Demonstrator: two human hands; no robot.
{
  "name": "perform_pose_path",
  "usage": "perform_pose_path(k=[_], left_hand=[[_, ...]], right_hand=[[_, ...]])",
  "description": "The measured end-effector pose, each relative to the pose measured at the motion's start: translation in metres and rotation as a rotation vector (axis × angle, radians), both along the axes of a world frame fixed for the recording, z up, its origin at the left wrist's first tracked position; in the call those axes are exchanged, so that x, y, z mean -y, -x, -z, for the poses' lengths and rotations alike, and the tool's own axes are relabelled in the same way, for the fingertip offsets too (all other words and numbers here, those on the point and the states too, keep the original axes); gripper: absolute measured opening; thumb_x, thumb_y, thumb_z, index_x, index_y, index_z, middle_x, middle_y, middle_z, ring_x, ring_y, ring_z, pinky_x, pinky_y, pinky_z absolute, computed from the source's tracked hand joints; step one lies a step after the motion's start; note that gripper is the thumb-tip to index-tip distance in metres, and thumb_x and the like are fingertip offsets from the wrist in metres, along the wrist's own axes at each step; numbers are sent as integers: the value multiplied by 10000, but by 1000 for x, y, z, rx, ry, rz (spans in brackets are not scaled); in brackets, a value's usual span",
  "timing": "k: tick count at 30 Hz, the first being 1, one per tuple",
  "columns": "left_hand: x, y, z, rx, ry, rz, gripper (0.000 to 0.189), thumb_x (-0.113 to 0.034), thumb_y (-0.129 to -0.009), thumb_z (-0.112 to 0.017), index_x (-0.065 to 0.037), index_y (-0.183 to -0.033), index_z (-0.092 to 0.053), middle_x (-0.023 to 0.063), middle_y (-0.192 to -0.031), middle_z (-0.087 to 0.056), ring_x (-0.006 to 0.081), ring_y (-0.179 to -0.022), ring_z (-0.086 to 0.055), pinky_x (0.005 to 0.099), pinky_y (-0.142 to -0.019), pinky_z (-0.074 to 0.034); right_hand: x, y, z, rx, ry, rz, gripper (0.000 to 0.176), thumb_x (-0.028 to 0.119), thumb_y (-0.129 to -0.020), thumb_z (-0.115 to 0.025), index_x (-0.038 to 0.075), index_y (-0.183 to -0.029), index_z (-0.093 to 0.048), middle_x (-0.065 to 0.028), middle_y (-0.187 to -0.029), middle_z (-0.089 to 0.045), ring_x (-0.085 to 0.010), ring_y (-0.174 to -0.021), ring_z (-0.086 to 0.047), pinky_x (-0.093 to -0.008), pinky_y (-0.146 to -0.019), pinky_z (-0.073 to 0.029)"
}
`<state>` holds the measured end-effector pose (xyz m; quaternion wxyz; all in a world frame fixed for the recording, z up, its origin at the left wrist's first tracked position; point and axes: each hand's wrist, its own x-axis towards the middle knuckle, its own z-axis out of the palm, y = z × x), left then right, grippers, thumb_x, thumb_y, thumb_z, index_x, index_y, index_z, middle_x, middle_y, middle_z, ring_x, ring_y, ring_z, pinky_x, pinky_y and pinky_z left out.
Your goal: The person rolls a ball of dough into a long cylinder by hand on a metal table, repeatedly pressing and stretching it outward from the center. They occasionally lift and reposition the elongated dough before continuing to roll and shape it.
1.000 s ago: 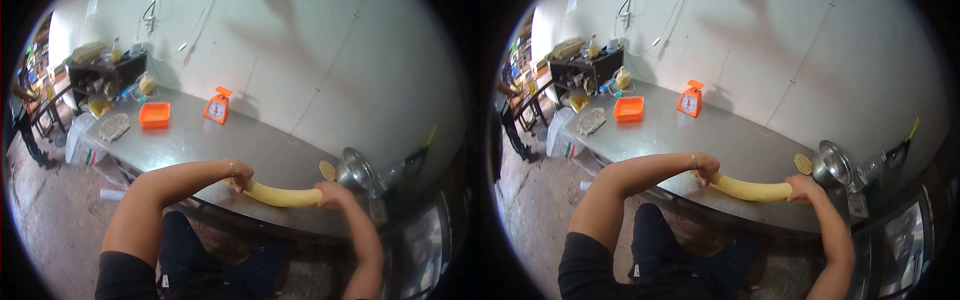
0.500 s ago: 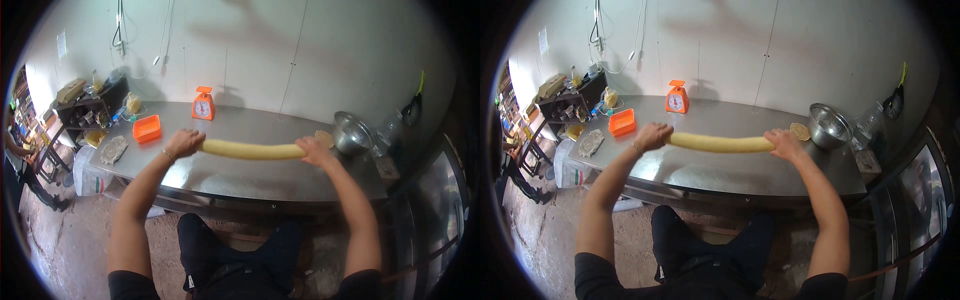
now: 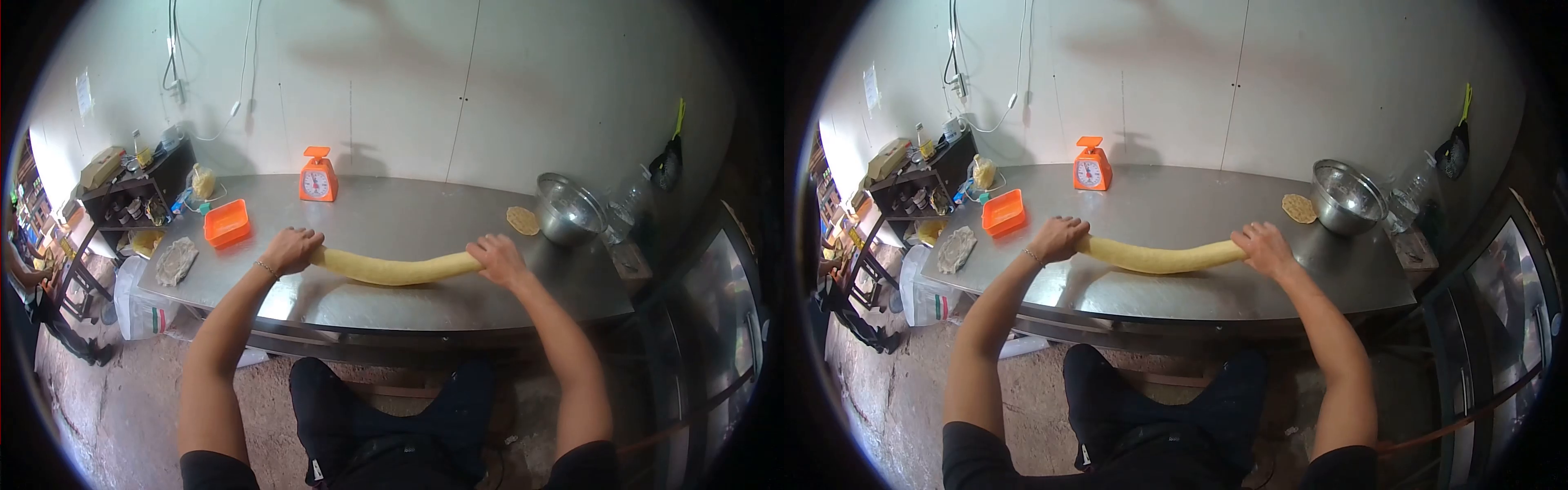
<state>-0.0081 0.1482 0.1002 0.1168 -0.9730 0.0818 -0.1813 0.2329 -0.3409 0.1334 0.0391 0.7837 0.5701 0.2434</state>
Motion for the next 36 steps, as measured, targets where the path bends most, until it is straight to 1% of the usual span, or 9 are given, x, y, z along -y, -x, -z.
perform_pose_path(k=[5, 8, 12, 14, 18, 22, 25, 29, 36], left_hand=[[-8, 4, 15, 104, 9, 0, 301, -244, -894, -788, -137, -1112, -611, 50, -968, -673, 264, -984, -713, 434, -828, -554], [-4, 8, 59, -89, 167, -4, 345, -333, -946, -768, -143, -1186, -609, 96, -1066, -693, 305, -1082, -713, 450, -932, -534], [18, 27, 10, -183, 248, 71, 664, -605, -942, -720, -119, -1384, -626, 149, -1191, -697, 344, -1135, -686, 492, -1025, -484], [28, 21, -6, -140, 249, 88, 750, -650, -979, -670, -96, -1479, -599, 178, -1285, -686, 364, -1202, -666, 501, -1062, -467], [71, -48, -20, 57, 462, 75, 835, -654, -1058, -570, -53, -1634, -509, 248, -1544, -599, 420, -1434, -572, 540, -1200, -418], [140, -138, -5, -15, 733, -109, 857, -682, -1147, -326, -51, -1723, -401, 261, -1792, -350, 463, -1650, -331, 592, -1346, -247], [156, -163, 50, -244, 1067, -266, 958, -795, -1107, -156, -129, -1763, -362, 230, -1835, -275, 434, -1709, -205, 650, -1360, -174], [171, -139, 48, -496, 617, -372, 985, -893, -1040, -66, -304, -1783, -333, 167, -1864, -220, 419, -1730, -140, 706, -1355, -105], [189, -99, 40, -458, 563, -297, 975, -845, -1078, -113, -204, -1743, -425, 198, -1792, -389, 450, -1663, -331, 704, -1322, -226]], right_hand=[[9, -10, 8, 69, 18, 19, 613, 266, -759, -959, 159, -1285, -665, -82, -1099, -707, -283, -1124, -685, -460, -936, -548], [12, -12, 60, -127, -39, 18, 652, 307, -775, -953, 140, -1344, -680, -98, -1153, -725, -295, -1166, -681, -473, -971, -544], [18, 6, 50, -468, -55, 117, 762, 426, -841, -933, 93, -1471, -664, -154, -1342, -730, -347, -1302, -660, -487, -1105, -521], [10, 17, 18, -650, -48, 176, 820, 479, -877, -914, 71, -1533, -640, -189, -1445, -709, -374, -1377, -637, -501, -1177, -494], [-60, 9, -7, -744, -415, 163, 840, 636, -987, -761, 54, -1573, -605, -225, -1580, -634, -414, -1486, -568, -523, -1247, -434], [-178, -17, 33, -641, -570, 143, 798, 657, -1098, -564, 63, -1630, -539, -238, -1651, -564, -412, -1549, -505, -564, -1289, -373], [-211, -21, 107, -721, -560, 322, 815, 687, -1128, -438, 99, -1691, -460, -239, -1749, -441, -423, -1643, -371, -611, -1344, -258], [-184, 34, 85, -694, -126, 517, 885, 781, -1126, -180, 196, -1756, -387, -187, -1853, -246, -403, -1725, -172, -580, -1402, -113], [-170, 50, 96, -603, 28, 480, 806, 715, -1141, -285, 189, -1736, -427, -187, -1805, -372, -427, -1690, -278, -615, -1380, -168]])
